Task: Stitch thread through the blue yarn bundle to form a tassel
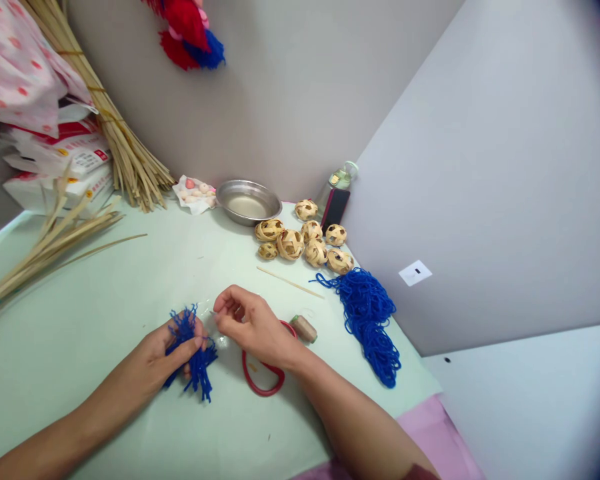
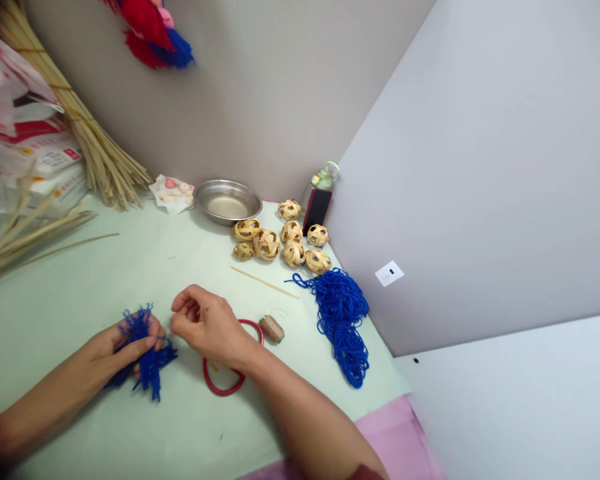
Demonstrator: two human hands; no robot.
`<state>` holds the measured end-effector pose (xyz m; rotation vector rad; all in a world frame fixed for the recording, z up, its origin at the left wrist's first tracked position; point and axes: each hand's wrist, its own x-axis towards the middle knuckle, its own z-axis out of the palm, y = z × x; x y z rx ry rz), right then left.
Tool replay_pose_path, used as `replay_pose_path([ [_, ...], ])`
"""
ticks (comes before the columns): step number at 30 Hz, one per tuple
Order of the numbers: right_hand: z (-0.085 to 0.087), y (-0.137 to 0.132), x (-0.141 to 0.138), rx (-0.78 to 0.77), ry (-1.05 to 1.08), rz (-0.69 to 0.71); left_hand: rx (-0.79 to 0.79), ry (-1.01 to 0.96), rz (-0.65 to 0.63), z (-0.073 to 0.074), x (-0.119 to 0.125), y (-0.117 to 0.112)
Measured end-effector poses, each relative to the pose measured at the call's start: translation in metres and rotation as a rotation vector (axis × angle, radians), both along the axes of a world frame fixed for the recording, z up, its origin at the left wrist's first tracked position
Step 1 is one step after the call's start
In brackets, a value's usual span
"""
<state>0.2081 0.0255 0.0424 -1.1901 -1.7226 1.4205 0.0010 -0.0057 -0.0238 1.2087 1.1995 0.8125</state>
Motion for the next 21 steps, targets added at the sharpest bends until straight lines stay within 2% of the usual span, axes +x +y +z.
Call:
replay_pose_path([
  [5,-0.005,0.006,0.008,-0.067,0.002,0.237,0.003,0.010,0.023,0.006,0.000,0.002],
  [7,-0.007,0.007,0.010,-0.080,0.040,0.266,0.003,0.006,0.030,0.008,0.000,0.002],
  [13,-0.010,0.005,0.006,-0.178,0.160,0.156,-0.037,0.008,-0.003,0.007,0.001,0.000],
  [16,-0.012,0.005,0.002,-0.238,0.250,0.137,-0.074,0.022,-0.066,0.012,0.004,-0.002],
  [18,-0.010,0.005,0.001,-0.231,0.273,0.097,-0.114,0.001,-0.101,0.018,0.006,-0.003],
  [21,-0.004,0.005,0.002,-0.159,0.261,-0.003,-0.154,-0.025,-0.033,0.024,0.006,-0.003],
])
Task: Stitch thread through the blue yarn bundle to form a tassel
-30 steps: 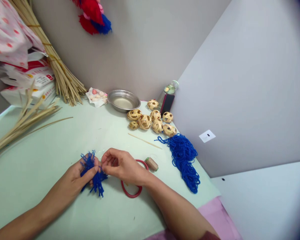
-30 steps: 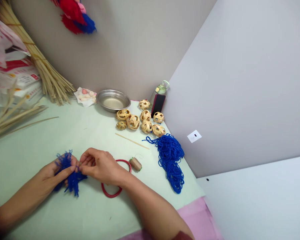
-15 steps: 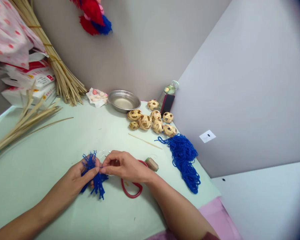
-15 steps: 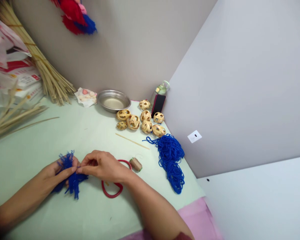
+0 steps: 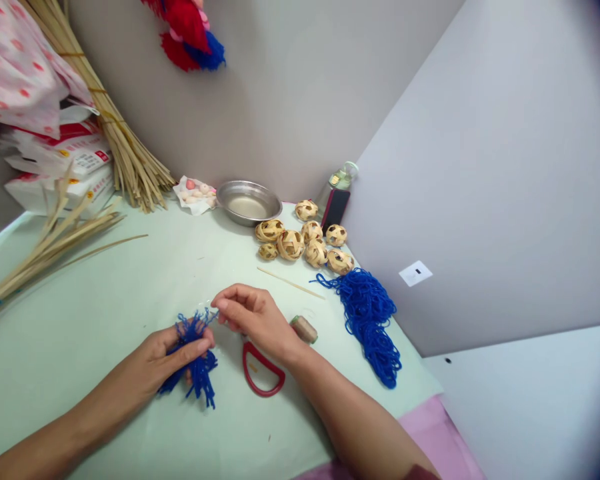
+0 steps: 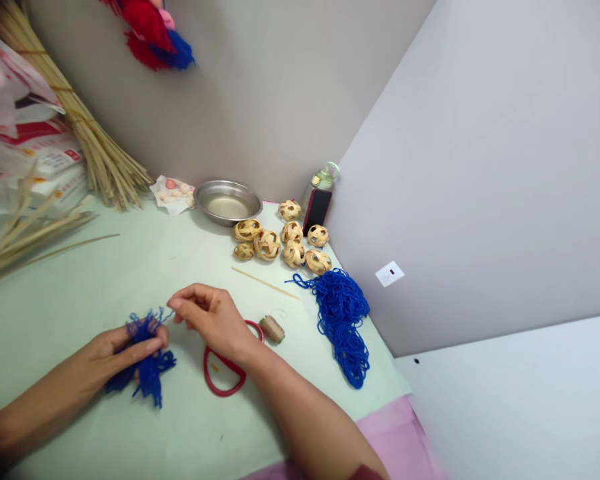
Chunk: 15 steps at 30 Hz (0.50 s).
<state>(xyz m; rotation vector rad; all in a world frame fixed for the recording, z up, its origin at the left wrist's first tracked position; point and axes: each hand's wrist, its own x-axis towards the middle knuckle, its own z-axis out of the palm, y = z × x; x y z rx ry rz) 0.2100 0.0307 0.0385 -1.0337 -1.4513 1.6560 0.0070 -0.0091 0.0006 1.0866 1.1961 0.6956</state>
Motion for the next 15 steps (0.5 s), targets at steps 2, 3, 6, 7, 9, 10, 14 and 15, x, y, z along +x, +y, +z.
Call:
replay_pose_path([
  [2,0.002,0.000,0.001,0.045,-0.048,-0.016,-0.014,0.009,0.089,0.001,-0.002,0.000],
  [3,0.002,-0.001,0.002,0.063,-0.081,0.014,-0.017,0.013,0.133,0.001,-0.003,0.000],
  [6,-0.002,-0.002,0.001,0.073,-0.145,0.172,-0.015,-0.037,0.233,-0.001,-0.006,0.001],
  [7,-0.004,-0.003,0.000,0.062,-0.137,0.219,-0.013,-0.064,0.251,-0.002,-0.007,0.001],
  [9,-0.007,-0.003,-0.001,0.040,-0.099,0.257,-0.012,-0.093,0.262,-0.004,-0.008,0.002],
  [10,-0.008,-0.003,-0.001,0.040,-0.085,0.243,-0.009,-0.088,0.260,-0.005,-0.008,0.002],
  [14,-0.007,-0.001,-0.001,0.077,-0.096,0.089,0.001,-0.056,0.256,-0.007,-0.008,0.001],
  [15,-0.007,-0.001,-0.001,0.068,-0.093,0.061,0.003,-0.055,0.257,-0.007,-0.007,0.001],
])
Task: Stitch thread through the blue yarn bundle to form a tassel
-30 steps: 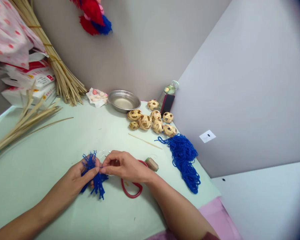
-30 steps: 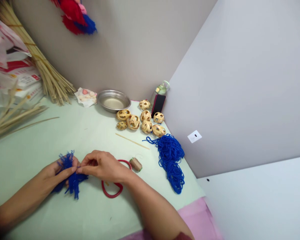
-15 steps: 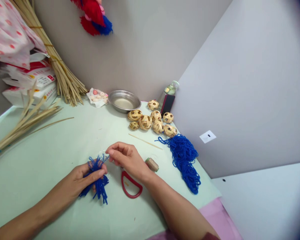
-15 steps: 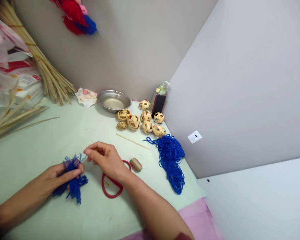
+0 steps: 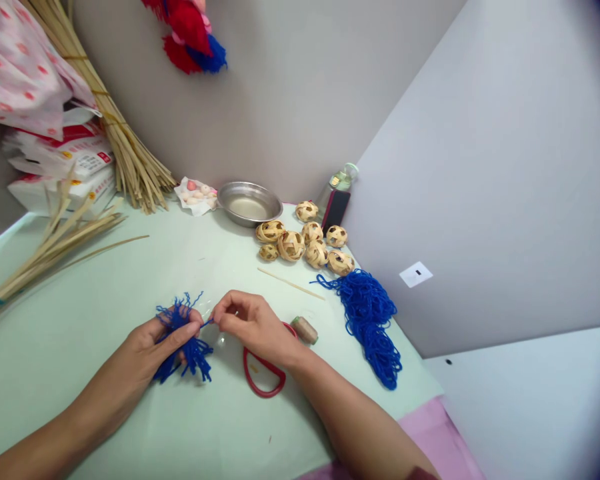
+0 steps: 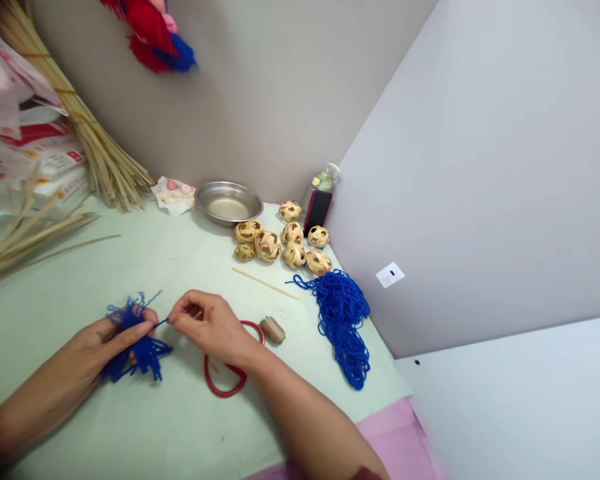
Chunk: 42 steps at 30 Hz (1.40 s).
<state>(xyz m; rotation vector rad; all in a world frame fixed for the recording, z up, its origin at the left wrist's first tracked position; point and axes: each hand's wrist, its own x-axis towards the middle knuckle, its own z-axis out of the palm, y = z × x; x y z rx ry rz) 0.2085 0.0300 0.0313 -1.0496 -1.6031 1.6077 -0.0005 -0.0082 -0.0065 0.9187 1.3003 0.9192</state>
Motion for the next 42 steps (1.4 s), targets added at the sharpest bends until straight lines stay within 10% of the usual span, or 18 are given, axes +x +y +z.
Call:
replay_pose_path([
  [7,-0.007,-0.001,0.000,-0.085,0.021,0.167,0.026,-0.006,-0.023,0.001,0.000,0.000],
  [14,0.007,-0.001,0.001,0.069,-0.030,-0.047,0.042,0.048,-0.035,0.003,0.002,0.000],
  [21,-0.004,-0.003,0.002,-0.007,-0.052,0.189,0.053,0.012,-0.034,-0.003,-0.001,0.000],
  [27,0.005,-0.001,0.003,0.042,-0.068,0.009,0.028,0.014,0.005,0.004,0.001,-0.001],
  [32,0.000,-0.002,0.003,0.032,-0.131,0.246,0.013,-0.022,0.002,0.005,0.004,0.000],
  [39,0.006,0.000,0.004,0.054,-0.077,-0.024,0.001,0.002,-0.001,0.004,0.003,-0.001],
  [42,0.004,-0.002,0.002,-0.015,-0.045,0.075,0.016,-0.031,-0.003,0.006,0.004,-0.002],
])
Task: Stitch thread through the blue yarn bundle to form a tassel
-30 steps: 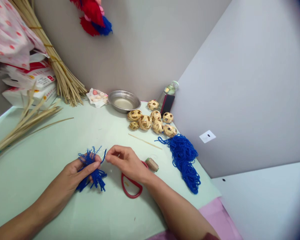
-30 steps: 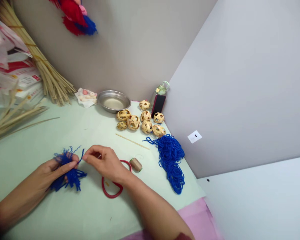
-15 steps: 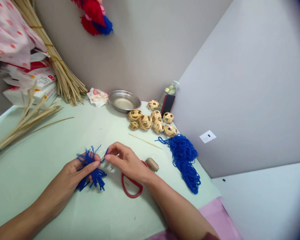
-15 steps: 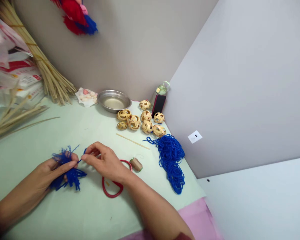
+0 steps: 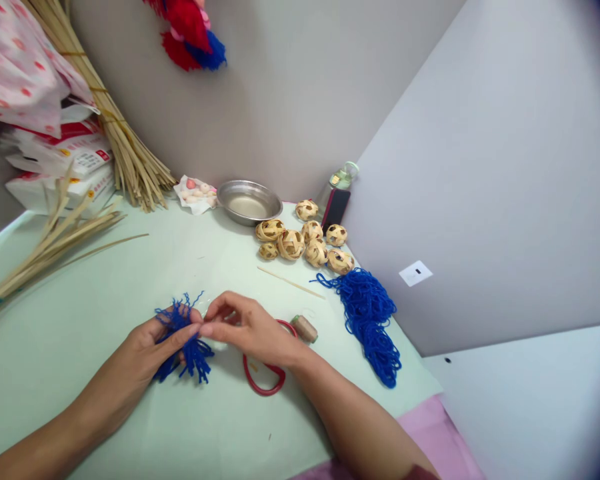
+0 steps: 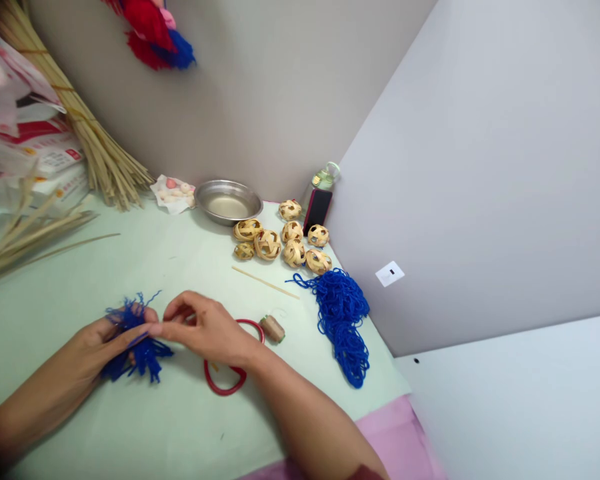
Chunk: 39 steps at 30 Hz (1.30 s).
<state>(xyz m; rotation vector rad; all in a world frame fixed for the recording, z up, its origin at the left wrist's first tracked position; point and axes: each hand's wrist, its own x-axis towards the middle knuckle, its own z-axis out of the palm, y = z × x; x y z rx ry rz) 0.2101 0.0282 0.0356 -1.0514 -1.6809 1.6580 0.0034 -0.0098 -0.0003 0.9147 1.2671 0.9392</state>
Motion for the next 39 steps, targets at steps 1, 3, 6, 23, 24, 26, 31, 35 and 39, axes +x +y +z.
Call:
replay_pose_path([
  [1,-0.002,-0.001,-0.001,-0.019,-0.003,0.048,0.001,-0.008,-0.006,0.001,0.000,0.000],
  [3,-0.006,-0.002,-0.002,-0.031,-0.006,0.100,-0.006,-0.010,-0.024,0.002,0.001,0.001],
  [6,-0.008,-0.003,-0.001,-0.026,0.014,0.108,-0.001,0.020,-0.037,0.002,0.001,0.001],
  [23,-0.017,-0.001,-0.004,-0.030,0.051,0.064,-0.005,0.035,-0.015,-0.005,-0.001,0.003],
  [24,-0.018,0.000,-0.004,-0.028,0.050,0.065,-0.006,0.043,-0.016,-0.005,-0.001,0.003],
  [26,-0.018,0.000,-0.004,-0.018,0.047,0.064,-0.008,0.055,-0.020,-0.004,-0.001,0.004],
  [31,-0.018,0.000,-0.004,-0.002,0.034,0.070,-0.017,0.042,-0.024,-0.006,-0.002,0.003],
  [35,-0.017,0.000,-0.003,0.022,-0.007,0.074,-0.011,0.044,-0.033,-0.010,-0.004,0.003],
  [39,-0.015,0.000,0.000,0.053,-0.063,0.134,-0.014,0.041,-0.019,-0.010,-0.003,0.002],
])
